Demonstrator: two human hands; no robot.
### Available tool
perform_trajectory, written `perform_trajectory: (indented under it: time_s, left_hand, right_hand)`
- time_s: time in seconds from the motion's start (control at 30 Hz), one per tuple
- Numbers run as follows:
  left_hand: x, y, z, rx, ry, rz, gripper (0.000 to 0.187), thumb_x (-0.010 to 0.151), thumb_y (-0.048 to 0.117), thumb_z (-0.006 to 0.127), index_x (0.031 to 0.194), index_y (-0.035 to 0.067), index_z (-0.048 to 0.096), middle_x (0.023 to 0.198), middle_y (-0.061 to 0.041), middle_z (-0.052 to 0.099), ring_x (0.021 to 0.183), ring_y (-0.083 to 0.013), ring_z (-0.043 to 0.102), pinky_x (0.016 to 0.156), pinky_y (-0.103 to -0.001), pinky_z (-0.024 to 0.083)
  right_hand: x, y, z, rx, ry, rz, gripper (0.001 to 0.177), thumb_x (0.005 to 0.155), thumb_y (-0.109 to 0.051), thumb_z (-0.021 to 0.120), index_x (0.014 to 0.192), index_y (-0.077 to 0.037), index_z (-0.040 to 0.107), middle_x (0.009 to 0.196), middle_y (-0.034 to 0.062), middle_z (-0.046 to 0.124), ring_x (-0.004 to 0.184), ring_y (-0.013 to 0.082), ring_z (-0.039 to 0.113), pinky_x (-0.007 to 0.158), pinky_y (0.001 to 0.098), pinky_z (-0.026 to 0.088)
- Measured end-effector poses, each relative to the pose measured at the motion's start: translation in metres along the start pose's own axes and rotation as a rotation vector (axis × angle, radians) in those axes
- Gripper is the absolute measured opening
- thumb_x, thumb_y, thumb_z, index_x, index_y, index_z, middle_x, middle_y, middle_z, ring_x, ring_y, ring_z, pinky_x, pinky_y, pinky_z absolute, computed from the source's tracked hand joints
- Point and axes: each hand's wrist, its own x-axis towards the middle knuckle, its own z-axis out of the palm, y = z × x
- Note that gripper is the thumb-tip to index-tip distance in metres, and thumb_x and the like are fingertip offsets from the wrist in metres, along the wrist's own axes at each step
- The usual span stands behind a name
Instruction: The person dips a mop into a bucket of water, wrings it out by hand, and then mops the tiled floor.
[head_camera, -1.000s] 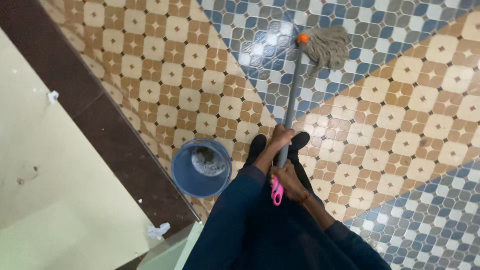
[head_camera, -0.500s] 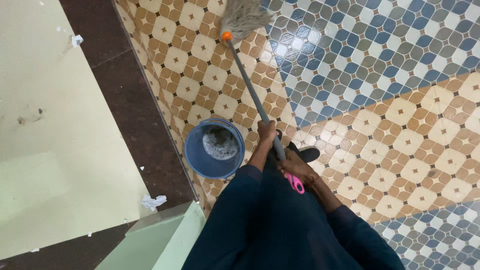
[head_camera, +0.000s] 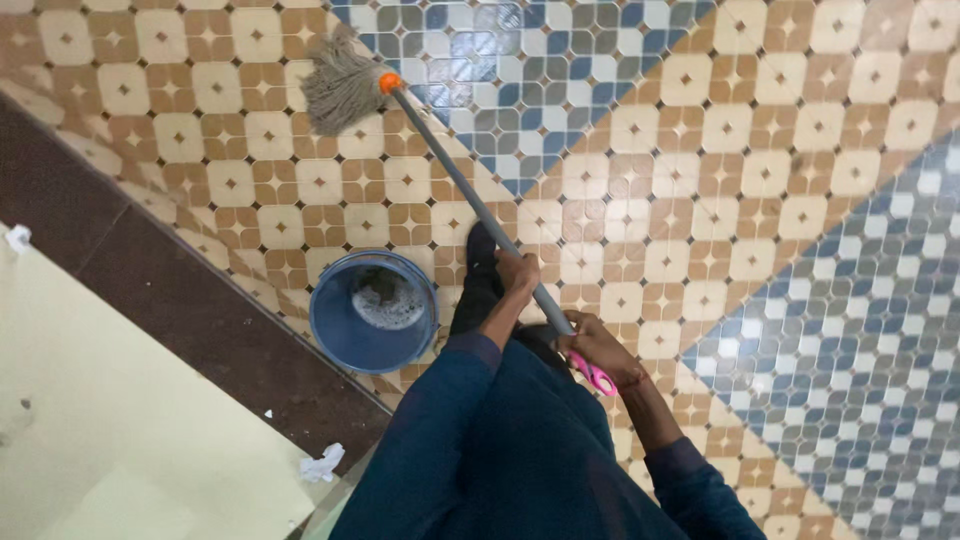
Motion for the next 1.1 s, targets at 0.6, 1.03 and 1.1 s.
perform_trajectory:
  time_s: [0.6,1.03,1.1]
  left_hand:
    - [-0.27,-0.198,0.156,1.022,-0.831,0.575,0.075,0.081,0.019,0.072,0.137,-0.014,0.034,0.112,-0.032,0.068,0.096,-0.0396,0.072,0.079,-0.044,0.06]
    - [-0.301,-0.218,0.152,1.133,-1.122,0.454,0.037,0.081,0.013,0.061,0.105,-0.015,0.066,0.08,-0.026,0.075,0.062,-0.0288,0.076,0.057,-0.041,0.062]
    - [-0.277,-0.218,0.146,1.041,-1.11,0.433,0.038,0.079,0.013,0.063,0.101,-0.018,0.065,0.08,-0.027,0.074,0.062,-0.0297,0.076,0.057,-0.041,0.062]
  right_hand:
    - [-0.165,0.298,0.074,1.353,0.72,-0.159,0.044,0.084,0.002,0.055,0.128,0.006,0.054,0.065,0.0041,0.054,0.046,0.0115,0.049,0.042,0.0241,0.041]
    - [-0.132,0.319,0.085,1.41,0.794,-0.051,0.009,0.094,-0.008,0.057,0.098,-0.005,0.05,0.066,0.0017,0.053,0.048,0.0121,0.051,0.043,0.0292,0.048]
    - [-0.124,0.313,0.091,1.319,0.768,-0.063,0.01,0.094,-0.006,0.058,0.097,-0.004,0.049,0.067,0.0035,0.055,0.049,0.0132,0.052,0.043,0.0289,0.047]
